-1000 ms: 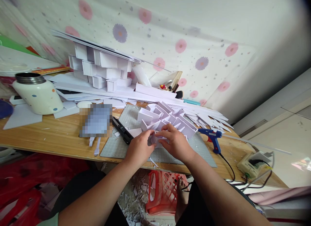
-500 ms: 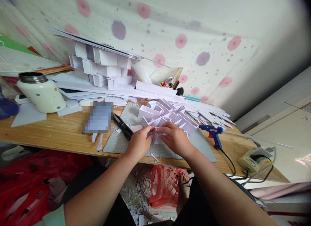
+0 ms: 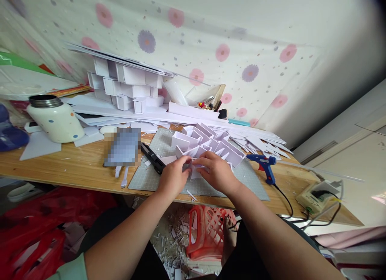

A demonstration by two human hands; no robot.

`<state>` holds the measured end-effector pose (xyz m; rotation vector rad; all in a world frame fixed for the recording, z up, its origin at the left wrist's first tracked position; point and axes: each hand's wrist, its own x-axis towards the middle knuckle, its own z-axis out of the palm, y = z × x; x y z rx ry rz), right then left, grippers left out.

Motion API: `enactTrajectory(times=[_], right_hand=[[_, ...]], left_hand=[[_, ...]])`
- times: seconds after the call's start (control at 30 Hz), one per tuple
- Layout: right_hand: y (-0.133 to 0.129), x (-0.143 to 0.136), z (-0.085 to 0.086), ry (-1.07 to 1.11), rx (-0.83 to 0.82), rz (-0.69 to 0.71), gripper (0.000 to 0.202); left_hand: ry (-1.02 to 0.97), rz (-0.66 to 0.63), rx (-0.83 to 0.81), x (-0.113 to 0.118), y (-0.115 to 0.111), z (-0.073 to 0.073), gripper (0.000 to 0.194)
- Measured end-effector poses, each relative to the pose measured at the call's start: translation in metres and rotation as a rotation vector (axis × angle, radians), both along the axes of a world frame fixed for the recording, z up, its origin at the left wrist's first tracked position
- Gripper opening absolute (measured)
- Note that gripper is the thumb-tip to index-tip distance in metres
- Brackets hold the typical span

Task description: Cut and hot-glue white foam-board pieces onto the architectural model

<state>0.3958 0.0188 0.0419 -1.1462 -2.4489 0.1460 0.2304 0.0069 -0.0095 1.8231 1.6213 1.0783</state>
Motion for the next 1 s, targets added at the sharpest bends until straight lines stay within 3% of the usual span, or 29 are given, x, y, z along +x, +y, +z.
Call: enactTrajectory(times=[0.4,0.73,0.87,1.0], right_hand=[[-0.001,-0.001,-0.001,0.045,-0.002,-0.039,0.027],[-0.001,-0.003,-0.001,0.087,-0.011,-0.054,0.020],[-0.001,0.008,0.013,0.164,-0.009,0.016,0.025],[0.001,0.041,0.029,0.287,0.045,0.019,0.019]], left_hand=[[-0.012,-0.021,0.005,-0.004,-0.006,0.002,0.044],[0.018,0.004,0.026,0.000,-0.003,0.001,0.028],[0.021,0.016,0.016,0.000,-0.002,0.000,0.029],[0.018,0.029,0.009,0.000,-0.001,-0.001,0.031]])
